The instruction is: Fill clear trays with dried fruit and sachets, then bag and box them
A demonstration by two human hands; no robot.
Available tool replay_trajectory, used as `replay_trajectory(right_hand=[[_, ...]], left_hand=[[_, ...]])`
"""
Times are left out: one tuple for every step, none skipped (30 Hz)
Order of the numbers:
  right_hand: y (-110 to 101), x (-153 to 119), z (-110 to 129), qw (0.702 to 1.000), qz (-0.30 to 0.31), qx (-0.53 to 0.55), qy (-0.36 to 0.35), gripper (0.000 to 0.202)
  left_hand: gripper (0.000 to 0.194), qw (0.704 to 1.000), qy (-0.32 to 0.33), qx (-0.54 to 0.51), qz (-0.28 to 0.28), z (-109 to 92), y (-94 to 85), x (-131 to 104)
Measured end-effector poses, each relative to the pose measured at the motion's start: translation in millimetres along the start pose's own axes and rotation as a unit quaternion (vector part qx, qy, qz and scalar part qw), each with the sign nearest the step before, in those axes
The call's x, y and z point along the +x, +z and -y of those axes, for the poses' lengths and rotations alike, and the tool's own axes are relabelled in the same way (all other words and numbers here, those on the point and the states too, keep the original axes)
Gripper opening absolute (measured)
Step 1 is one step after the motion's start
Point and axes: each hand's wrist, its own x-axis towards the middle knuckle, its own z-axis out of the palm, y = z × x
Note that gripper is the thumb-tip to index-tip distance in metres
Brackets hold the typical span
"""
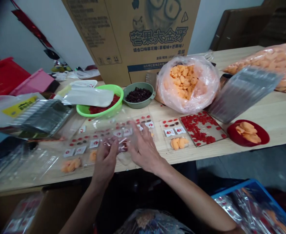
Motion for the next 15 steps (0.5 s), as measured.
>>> replay_trajectory(right_hand=[[3, -5, 4, 0.999, 0.028, -0.023, -0.013, 0.077], [5, -9, 7, 0.998, 0.054, -0.034, -0.021, 0.080], [8, -13, 10, 0.996, 0.073, -0.038, -0.025, 0.081], [11, -15, 12, 0.995, 0.088, -0.037, -0.025, 0.083], [14, -17, 15, 0.994, 0.102, -0.031, -0.024, 0.087], [18, -17, 17, 0.993, 0.115, -0.020, -0.023, 0.090], [21, -16, 20, 0.992, 0.126, -0.004, -0.021, 0.093], [25, -14, 22, 0.990, 0.138, 0.016, -0.020, 0.095], [28, -11, 25, 0.988, 0.148, 0.041, -0.019, 0.096], [31, -8, 27, 0.985, 0.157, 0.071, -0.021, 0.097], [33, -5, 30, 0.980, 0.167, 0.104, -0.024, 0.097], [35, -1, 32, 0.974, 0.178, 0.138, -0.027, 0.096], [36, 2, 34, 0.968, 0.185, 0.170, -0.030, 0.096], [36, 4, 35, 0.961, 0.189, 0.198, -0.033, 0.094], [37, 6, 36, 0.955, 0.192, 0.221, -0.037, 0.092]], left_hand=[[0.030, 1.000, 0.002, 0.006, 0.007, 4, 3.3, -4], [0.035, 1.000, -0.014, -0.002, 0.022, 6, 6.2, -7], [0.042, 0.998, -0.040, -0.027, 0.032, 7, 8.6, -11], [0.049, 0.995, -0.064, -0.065, 0.029, 6, 10.6, -13], [0.054, 0.990, -0.083, -0.109, 0.020, 4, 12.0, -16], [0.055, 0.984, -0.094, -0.151, 0.004, 1, 12.5, -19], [0.051, 0.978, -0.093, -0.185, -0.016, -2, 12.1, -21], [0.041, 0.973, -0.083, -0.212, -0.038, -6, 10.5, -24], [0.030, 0.968, -0.073, -0.232, -0.054, -11, 7.7, -25], [0.020, 0.965, -0.064, -0.245, -0.063, -15, 3.8, -26], [0.014, 0.963, -0.060, -0.254, -0.068, -18, -1.0, -26], [0.014, 0.961, -0.062, -0.259, -0.068, -20, -6.3, -26], [0.017, 0.961, -0.069, -0.261, -0.063, -22, -11.4, -24], [0.021, 0.961, -0.078, -0.259, -0.057, -22, -15.9, -22], [0.026, 0.964, -0.080, -0.248, -0.053, -21, -19.5, -20]])
